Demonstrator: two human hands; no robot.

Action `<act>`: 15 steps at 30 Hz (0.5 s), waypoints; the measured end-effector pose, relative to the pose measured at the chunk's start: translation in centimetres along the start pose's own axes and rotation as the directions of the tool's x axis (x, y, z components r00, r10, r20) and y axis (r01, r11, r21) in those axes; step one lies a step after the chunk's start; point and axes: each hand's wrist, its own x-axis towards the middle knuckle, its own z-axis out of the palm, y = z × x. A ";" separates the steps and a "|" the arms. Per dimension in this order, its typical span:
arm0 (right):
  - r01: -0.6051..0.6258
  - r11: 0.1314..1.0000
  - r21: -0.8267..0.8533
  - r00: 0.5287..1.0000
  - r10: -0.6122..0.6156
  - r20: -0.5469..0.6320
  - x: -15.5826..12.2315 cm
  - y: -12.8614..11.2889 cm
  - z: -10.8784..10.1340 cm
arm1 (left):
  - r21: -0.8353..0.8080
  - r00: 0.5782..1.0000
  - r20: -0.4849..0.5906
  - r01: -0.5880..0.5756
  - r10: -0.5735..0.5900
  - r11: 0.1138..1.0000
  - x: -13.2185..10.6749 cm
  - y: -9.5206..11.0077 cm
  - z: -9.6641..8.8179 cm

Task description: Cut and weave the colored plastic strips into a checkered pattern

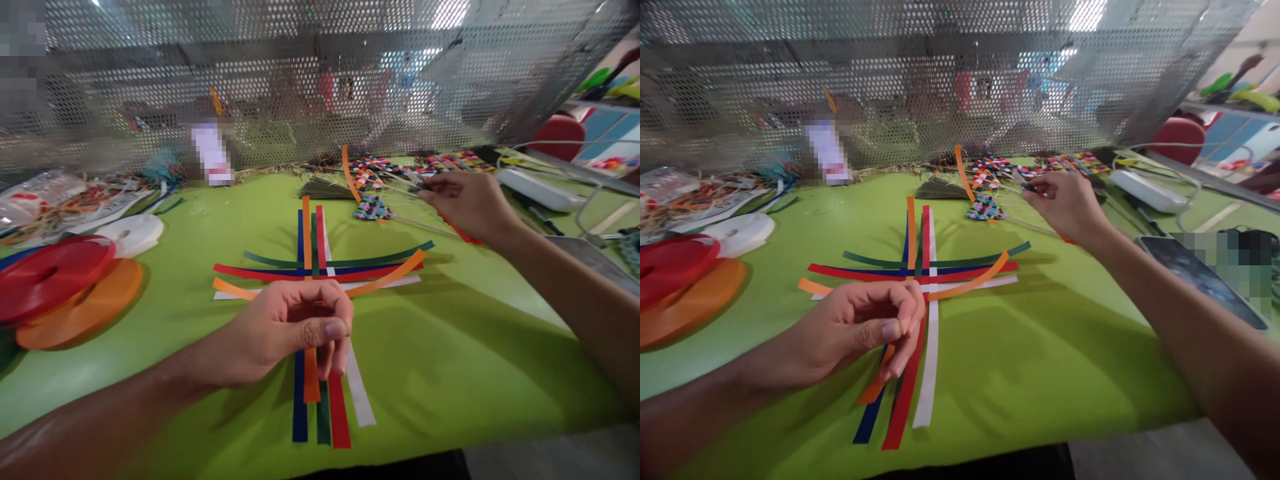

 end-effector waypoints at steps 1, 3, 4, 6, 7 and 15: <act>0.031 0.998 -0.061 1.000 -0.030 0.009 0.0 0.3 0.0 | 0.000 1.000 -0.017 -0.018 0.018 1.000 0.0 0.0 0.0; 0.082 0.978 -0.190 0.996 -0.076 0.038 -0.1 1.0 0.1 | 0.005 0.997 -0.058 -0.049 0.050 0.999 0.1 -0.2 -0.1; 0.115 0.966 -0.232 0.993 -0.102 0.067 -0.1 1.4 0.1 | 0.014 0.995 -0.081 -0.062 0.063 0.998 0.1 -0.2 -0.1; 0.169 0.949 -0.268 0.981 -0.135 0.141 0.0 2.1 0.3 | 0.033 0.989 -0.126 -0.080 0.084 0.996 0.1 -0.3 -0.1; 0.195 0.944 -0.265 0.971 -0.147 0.189 0.1 2.3 0.3 | 0.044 0.985 -0.145 -0.085 0.090 0.995 0.2 -0.4 -0.1; 0.046 0.974 0.220 0.992 -0.070 0.103 -2.3 -7.1 -1.9 | 0.159 0.968 -0.210 -0.108 0.141 0.981 0.0 -0.3 0.1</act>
